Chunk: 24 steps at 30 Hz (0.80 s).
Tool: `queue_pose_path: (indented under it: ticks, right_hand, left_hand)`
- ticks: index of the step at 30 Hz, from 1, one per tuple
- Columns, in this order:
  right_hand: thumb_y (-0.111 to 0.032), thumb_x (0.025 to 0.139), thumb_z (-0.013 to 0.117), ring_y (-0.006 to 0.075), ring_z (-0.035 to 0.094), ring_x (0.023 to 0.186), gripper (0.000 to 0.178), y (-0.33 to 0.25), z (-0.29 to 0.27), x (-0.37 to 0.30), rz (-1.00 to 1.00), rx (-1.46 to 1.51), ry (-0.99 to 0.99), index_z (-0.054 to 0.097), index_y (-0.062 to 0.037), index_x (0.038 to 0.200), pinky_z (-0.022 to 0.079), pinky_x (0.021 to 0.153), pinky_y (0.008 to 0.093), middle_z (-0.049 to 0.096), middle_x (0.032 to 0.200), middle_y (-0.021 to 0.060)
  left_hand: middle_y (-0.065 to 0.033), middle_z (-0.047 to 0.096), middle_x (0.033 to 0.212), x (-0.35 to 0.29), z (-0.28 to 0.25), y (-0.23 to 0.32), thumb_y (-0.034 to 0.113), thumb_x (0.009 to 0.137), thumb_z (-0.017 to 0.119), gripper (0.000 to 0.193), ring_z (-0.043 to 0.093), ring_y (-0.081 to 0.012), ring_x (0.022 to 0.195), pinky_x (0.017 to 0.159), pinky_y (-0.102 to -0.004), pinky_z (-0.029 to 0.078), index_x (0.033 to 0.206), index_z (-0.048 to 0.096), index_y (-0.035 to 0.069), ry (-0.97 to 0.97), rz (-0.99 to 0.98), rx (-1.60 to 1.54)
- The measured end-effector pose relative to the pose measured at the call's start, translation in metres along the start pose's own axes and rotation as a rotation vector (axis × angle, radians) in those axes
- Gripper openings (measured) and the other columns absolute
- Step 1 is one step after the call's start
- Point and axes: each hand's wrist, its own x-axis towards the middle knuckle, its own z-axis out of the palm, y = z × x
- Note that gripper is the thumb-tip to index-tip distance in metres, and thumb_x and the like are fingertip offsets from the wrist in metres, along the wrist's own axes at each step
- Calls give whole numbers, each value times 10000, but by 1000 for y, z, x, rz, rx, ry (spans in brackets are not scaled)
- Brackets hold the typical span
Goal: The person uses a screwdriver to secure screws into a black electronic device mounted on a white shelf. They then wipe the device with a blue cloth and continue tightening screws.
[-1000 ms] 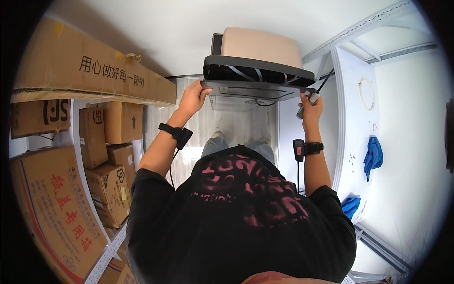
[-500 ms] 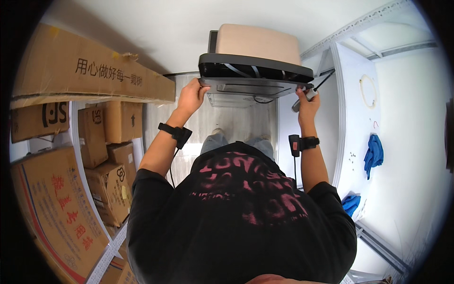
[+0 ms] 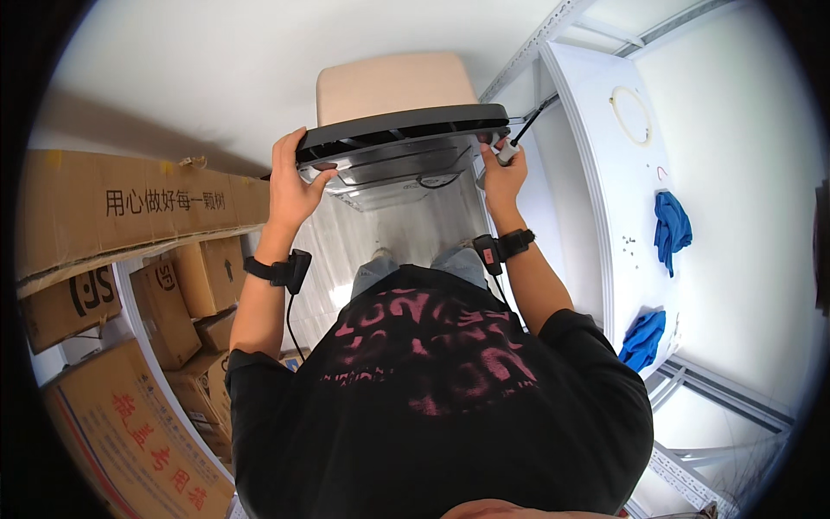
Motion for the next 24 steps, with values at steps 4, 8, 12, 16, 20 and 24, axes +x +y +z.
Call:
queue_pose_path:
  ticks: [4,8,12,16,20,24]
  right_hand:
    - [-62,789,735,78,491,713,240,-1,7,-2,-32,-52,122,553,-44,944,425,652,244,549,829,-12]
    - [-81,785,741,105,521,746,259,-12,12,-9,25,-38,121,567,-21,966,440,685,256,572,882,21]
    - [-100,780,744,149,559,806,311,0,15,-8,23,-21,167,565,10,1009,458,762,286,594,956,74]
    - [-64,789,732,104,526,756,287,-3,24,-10,35,81,192,562,-6,1013,446,677,247,561,931,39]
    - [-26,782,719,124,561,761,354,-11,20,-1,89,111,165,543,-9,1089,471,661,254,571,945,55]
    - [36,729,731,128,579,678,501,-38,16,12,135,328,-1,518,-8,1181,477,601,248,589,907,64]
  left_hand:
    - [-185,494,1165,1,7,-6,99,655,820,707,520,-365,1048,879,-399,460,1247,438,36,22,21,37]
    - [-185,501,1131,1,15,-11,109,678,807,656,532,-361,995,839,-401,468,1218,445,17,78,35,80]
    - [-184,507,1104,4,19,-9,114,686,802,640,538,-359,967,818,-399,473,1211,450,17,92,31,58]
    - [-182,512,1084,5,17,-6,121,689,799,619,541,-360,956,808,-397,474,1199,461,25,103,0,71]
    - [-172,521,1061,5,16,-7,127,693,795,599,543,-360,944,787,-397,476,1186,467,33,77,-5,120]
    - [-164,528,1039,3,16,-6,125,687,797,591,547,-359,934,766,-400,479,1173,472,35,124,28,129]
